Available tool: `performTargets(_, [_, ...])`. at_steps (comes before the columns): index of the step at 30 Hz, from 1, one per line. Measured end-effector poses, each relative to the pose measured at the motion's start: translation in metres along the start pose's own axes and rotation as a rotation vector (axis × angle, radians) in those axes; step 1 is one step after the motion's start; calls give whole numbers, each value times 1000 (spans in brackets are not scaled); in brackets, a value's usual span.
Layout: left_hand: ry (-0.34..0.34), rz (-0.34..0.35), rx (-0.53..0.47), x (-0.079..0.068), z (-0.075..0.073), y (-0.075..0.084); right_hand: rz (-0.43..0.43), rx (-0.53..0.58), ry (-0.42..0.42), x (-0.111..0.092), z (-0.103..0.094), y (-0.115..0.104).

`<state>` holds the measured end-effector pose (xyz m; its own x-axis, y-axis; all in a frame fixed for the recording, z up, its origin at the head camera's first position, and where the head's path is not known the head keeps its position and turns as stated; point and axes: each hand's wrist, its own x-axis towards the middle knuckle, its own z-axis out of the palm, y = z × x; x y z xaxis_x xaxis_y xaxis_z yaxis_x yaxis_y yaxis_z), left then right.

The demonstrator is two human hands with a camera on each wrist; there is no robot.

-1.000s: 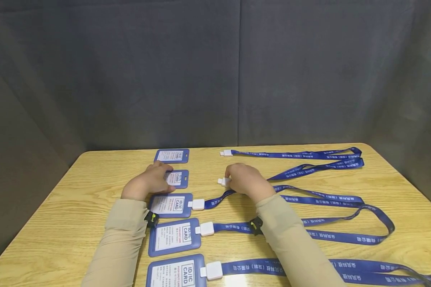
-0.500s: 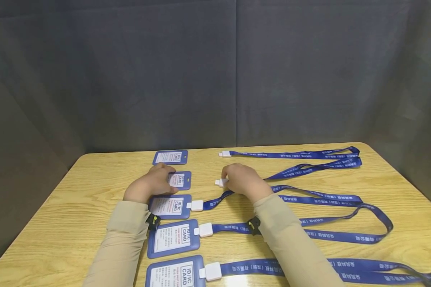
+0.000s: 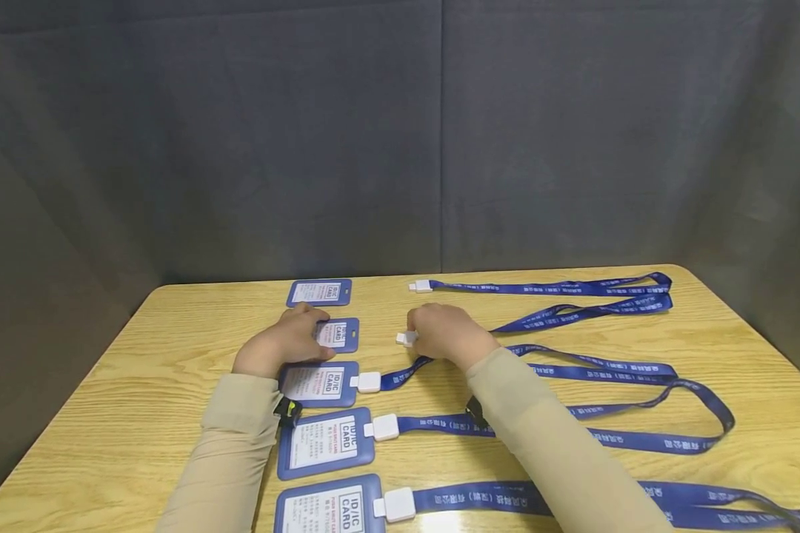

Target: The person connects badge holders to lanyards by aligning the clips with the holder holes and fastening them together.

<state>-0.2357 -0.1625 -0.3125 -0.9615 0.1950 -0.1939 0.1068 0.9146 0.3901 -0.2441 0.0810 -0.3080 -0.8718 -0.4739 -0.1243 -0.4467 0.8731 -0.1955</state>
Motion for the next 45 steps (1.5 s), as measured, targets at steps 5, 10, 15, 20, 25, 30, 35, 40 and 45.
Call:
performTargets(5, [-2, -3, -14, 1, 2, 2, -59, -70, -29, 5, -4, 2])
performTargets(10, [-10, -16, -32, 0, 3, 4, -125, -124, -25, 11, -4, 0])
performTargets(15, [-6, -18, -25, 2, 4, 3, -167, -146, 8, 17, -1, -2])
performTargets(20, [8, 6, -4, 5, 5, 3, -182, -150, 37, 23, 0, -5])
performTargets(25, [5, -12, -15, 4, 7, 4, -232, -154, 51, 29, 2, -9])
performTargets(30, [9, -3, -29, 6, 8, 6, -216, -176, 67, 32, 7, -10])
performTargets(35, [16, -13, -27, 6, 10, 11, -246, -183, 68, 30, 8, -12])
performTargets(40, [28, 2, -26, 6, 10, 17, -249, -186, 81, 26, 7, -12])
performTargets(45, [30, -12, -15, 3, 8, 22, -246, -154, 97, 22, 7, -9])
